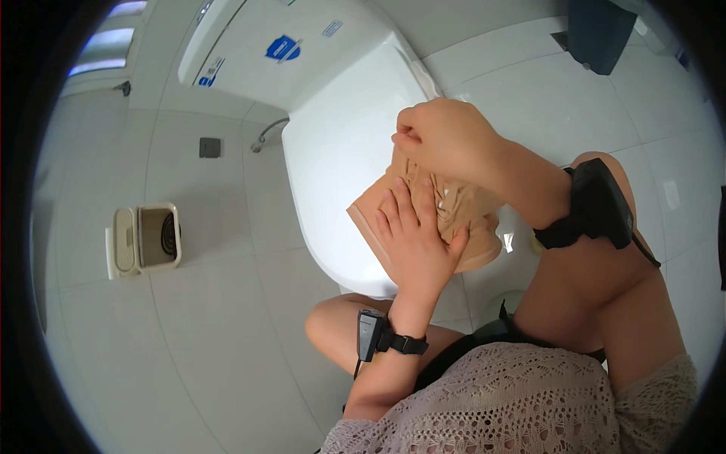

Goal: Cleaning the lid and seat of a white toilet using a brown cloth.

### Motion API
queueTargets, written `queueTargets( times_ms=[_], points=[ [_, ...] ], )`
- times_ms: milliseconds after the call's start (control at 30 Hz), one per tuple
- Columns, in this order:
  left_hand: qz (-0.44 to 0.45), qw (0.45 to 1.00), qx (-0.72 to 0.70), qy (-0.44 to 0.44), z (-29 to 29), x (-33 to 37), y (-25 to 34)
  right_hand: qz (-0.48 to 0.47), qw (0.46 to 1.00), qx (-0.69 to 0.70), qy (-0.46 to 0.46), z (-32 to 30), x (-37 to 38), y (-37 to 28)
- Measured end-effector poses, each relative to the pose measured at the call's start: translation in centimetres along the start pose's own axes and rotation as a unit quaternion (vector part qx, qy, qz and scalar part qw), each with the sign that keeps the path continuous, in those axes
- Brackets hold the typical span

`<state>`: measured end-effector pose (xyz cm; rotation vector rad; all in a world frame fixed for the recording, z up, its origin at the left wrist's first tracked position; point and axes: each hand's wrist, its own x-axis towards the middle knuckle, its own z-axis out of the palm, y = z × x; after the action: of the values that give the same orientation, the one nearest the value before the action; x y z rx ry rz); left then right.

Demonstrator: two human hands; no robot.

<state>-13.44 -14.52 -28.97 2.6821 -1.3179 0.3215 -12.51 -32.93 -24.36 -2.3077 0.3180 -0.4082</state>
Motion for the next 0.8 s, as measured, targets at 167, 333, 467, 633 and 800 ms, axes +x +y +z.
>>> queueTargets(
  times_ms=[167,333,467,633,800],
  points=[
    [0.025,0.998,-0.05,0.012,0.1,-4.2,-3.0,-0.002,1.0,-0.009,-0.012,1.0,-0.1,-0.5],
    [0.039,0.997,-0.051,0.042,0.6,-8.3,-7.6,0.016,1.0,-0.011,-0.015,1.6,-0.3,-0.3],
    [0.022,0.992,-0.052,0.11,1.8,-10.9,-12.4,0.02,0.999,-0.011,-0.024,1.5,-0.6,0.0],
    [-0.208,0.935,-0.264,0.114,5.6,-13.1,-19.2,0.039,0.998,-0.023,-0.031,1.8,-0.8,1.0],
    [-0.136,0.98,-0.131,0.065,5.2,-12.4,-23.2,0.05,0.997,-0.023,-0.048,1.1,-0.8,0.5]
  ],
)
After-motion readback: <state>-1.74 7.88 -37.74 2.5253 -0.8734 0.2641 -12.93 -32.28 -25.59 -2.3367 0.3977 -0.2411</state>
